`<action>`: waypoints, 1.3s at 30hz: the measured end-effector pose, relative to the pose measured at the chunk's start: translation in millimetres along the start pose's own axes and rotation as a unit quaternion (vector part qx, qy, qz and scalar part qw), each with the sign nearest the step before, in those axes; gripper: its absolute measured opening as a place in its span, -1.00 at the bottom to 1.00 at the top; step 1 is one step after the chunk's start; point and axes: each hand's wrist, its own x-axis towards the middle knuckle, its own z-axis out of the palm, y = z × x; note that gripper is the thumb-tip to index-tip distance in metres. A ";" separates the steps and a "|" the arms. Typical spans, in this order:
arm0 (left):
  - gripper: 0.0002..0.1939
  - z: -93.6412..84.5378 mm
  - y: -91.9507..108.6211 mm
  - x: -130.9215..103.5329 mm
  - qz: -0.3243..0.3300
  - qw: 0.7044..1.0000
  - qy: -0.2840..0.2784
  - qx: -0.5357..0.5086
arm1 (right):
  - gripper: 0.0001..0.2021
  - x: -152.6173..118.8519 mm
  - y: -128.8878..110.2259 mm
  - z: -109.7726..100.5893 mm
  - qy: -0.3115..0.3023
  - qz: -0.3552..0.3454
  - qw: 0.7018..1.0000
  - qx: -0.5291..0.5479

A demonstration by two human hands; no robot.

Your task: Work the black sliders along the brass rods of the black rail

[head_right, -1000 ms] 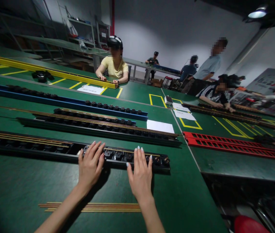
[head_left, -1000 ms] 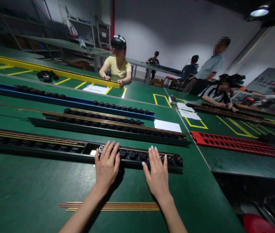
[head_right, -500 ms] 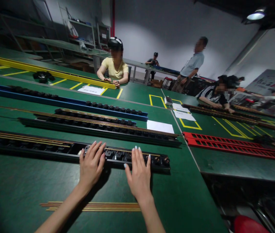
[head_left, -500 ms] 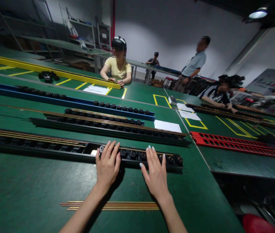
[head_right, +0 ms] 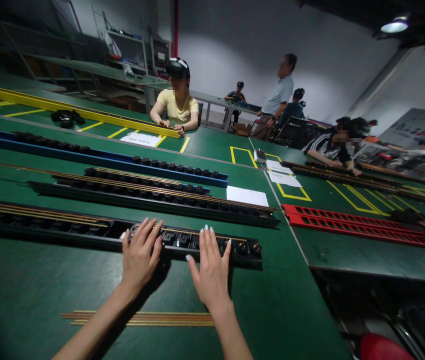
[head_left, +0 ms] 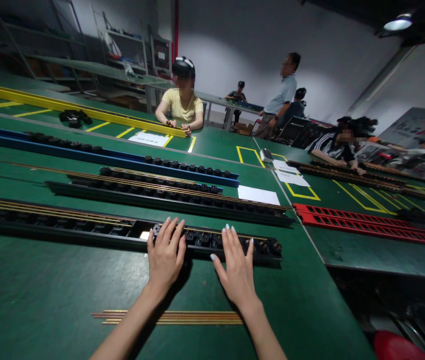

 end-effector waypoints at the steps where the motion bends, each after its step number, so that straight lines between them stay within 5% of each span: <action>1: -0.54 0.0 0.2 0.1 -0.001 1.000 0.000 0.000 | -0.36 0.2 -0.5 0.1 0.000 0.001 1.000 -0.001; 39: -0.57 1.2 -0.5 0.7 0.018 1.000 0.014 0.022 | -0.37 0.8 -9.5 4.6 0.003 -0.036 0.999 0.018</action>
